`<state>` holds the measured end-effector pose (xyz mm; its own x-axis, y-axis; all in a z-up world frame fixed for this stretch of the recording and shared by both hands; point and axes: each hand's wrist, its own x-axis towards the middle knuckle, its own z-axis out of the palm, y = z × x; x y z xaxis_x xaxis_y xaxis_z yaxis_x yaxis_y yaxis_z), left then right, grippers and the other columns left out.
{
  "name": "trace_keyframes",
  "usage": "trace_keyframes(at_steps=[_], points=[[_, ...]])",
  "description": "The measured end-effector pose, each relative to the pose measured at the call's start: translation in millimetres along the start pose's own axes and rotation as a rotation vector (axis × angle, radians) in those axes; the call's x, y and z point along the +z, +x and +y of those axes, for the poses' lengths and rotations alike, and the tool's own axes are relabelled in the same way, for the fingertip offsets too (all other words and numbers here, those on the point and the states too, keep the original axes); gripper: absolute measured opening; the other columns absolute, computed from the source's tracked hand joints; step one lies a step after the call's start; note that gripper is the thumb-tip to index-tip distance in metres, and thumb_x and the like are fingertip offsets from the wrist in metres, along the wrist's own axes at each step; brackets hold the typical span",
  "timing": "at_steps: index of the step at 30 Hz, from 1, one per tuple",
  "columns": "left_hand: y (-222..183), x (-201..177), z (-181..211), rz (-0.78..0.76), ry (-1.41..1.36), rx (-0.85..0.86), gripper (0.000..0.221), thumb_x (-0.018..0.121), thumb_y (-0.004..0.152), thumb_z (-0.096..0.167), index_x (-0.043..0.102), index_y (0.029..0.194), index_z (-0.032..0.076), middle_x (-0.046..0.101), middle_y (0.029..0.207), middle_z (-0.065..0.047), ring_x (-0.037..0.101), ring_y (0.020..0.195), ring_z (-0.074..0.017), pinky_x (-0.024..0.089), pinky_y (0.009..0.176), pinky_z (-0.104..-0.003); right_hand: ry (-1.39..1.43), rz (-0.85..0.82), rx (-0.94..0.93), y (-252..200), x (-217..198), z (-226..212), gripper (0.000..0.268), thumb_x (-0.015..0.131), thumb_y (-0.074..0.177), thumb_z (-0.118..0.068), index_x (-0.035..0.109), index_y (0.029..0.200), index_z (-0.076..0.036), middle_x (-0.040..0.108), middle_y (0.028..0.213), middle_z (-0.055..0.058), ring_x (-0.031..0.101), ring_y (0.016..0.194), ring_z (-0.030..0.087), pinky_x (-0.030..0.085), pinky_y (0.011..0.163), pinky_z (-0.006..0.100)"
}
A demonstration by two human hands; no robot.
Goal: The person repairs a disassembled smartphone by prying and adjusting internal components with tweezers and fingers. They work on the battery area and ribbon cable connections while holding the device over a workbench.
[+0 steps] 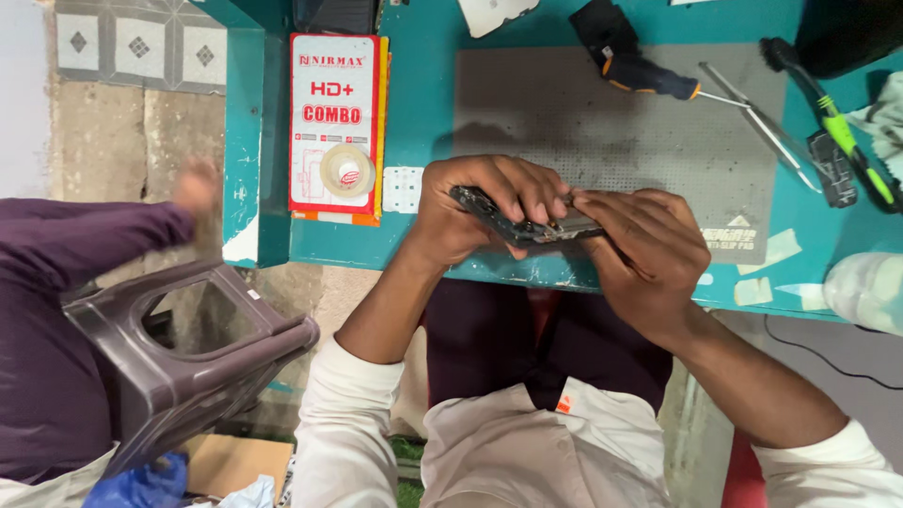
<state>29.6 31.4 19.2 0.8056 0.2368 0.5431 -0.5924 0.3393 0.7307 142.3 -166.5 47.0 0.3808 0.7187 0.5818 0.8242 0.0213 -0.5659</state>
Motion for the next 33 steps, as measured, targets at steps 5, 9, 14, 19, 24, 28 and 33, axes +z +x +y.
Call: trace_keyframes(at_steps=[5,9,14,19,24,28,33], points=[[-2.0,-1.6,-4.2,0.037,-0.116,0.009,0.028,0.087,0.081,0.003,0.066,0.098,0.009,0.074,0.104,-0.009,0.073,0.104,-0.0305,0.057,0.101,-0.052,-0.011,-0.009,-0.040,4.7,-0.8,-0.9,0.031,0.083,0.085,0.001,0.074,0.114,0.003,0.076,0.115,0.012,0.073,0.110,0.026,0.050,0.098,0.038],[-2.8,-0.8,0.1,0.036,-0.096,-0.005,0.024,0.085,0.086,0.004,0.065,0.097,0.010,0.074,0.102,-0.010,0.073,0.100,-0.0295,0.057,0.097,-0.050,0.056,-0.029,-0.155,9.8,-0.2,0.2,0.026,0.085,0.083,-0.003,0.066,0.100,0.004,0.072,0.112,0.014,0.072,0.105,0.030,0.054,0.089,0.039],[-2.2,4.6,-2.9,0.011,-0.158,-0.010,0.013,0.080,0.091,0.006,0.068,0.095,0.009,0.074,0.099,-0.011,0.072,0.097,-0.0280,0.060,0.098,-0.052,0.001,-0.081,-0.301,3.8,-5.6,4.8,0.018,0.083,0.088,0.000,0.068,0.095,-0.007,0.071,0.115,0.009,0.074,0.103,0.026,0.058,0.084,0.039],[-2.1,4.9,-4.1,-0.008,-0.164,-0.001,0.011,0.078,0.092,0.004,0.068,0.094,0.008,0.074,0.098,-0.011,0.072,0.100,-0.0284,0.060,0.099,-0.051,0.058,-0.041,-0.351,1.5,-4.4,9.0,0.019,0.083,0.091,0.000,0.066,0.097,-0.006,0.070,0.118,0.010,0.074,0.105,0.027,0.060,0.084,0.038],[-3.9,4.2,-4.8,-0.021,-0.146,0.007,0.014,0.078,0.091,0.002,0.067,0.094,0.009,0.073,0.098,-0.010,0.073,0.101,-0.0273,0.061,0.100,-0.050,0.070,-0.051,-0.330,0.1,-4.8,8.5,0.020,0.084,0.089,-0.003,0.067,0.098,-0.007,0.070,0.117,0.009,0.074,0.105,0.027,0.059,0.083,0.038],[-2.7,3.5,-6.7,-0.032,-0.125,0.008,0.016,0.078,0.089,-0.001,0.067,0.093,0.010,0.074,0.096,-0.009,0.073,0.097,-0.0260,0.062,0.098,-0.049,0.072,-0.054,-0.316,-1.6,-3.6,8.8,0.021,0.084,0.089,-0.003,0.067,0.098,-0.008,0.071,0.117,0.009,0.074,0.106,0.026,0.059,0.082,0.037],[-1.4,3.7,-5.0,-0.056,-0.133,0.018,0.021,0.083,0.085,-0.001,0.067,0.094,0.010,0.073,0.098,-0.009,0.072,0.102,-0.0268,0.061,0.100,-0.049,0.101,-0.037,-0.313,-4.1,-1.4,9.6,0.024,0.085,0.087,-0.001,0.065,0.098,-0.008,0.071,0.118,0.011,0.074,0.107,0.028,0.058,0.082,0.038]])
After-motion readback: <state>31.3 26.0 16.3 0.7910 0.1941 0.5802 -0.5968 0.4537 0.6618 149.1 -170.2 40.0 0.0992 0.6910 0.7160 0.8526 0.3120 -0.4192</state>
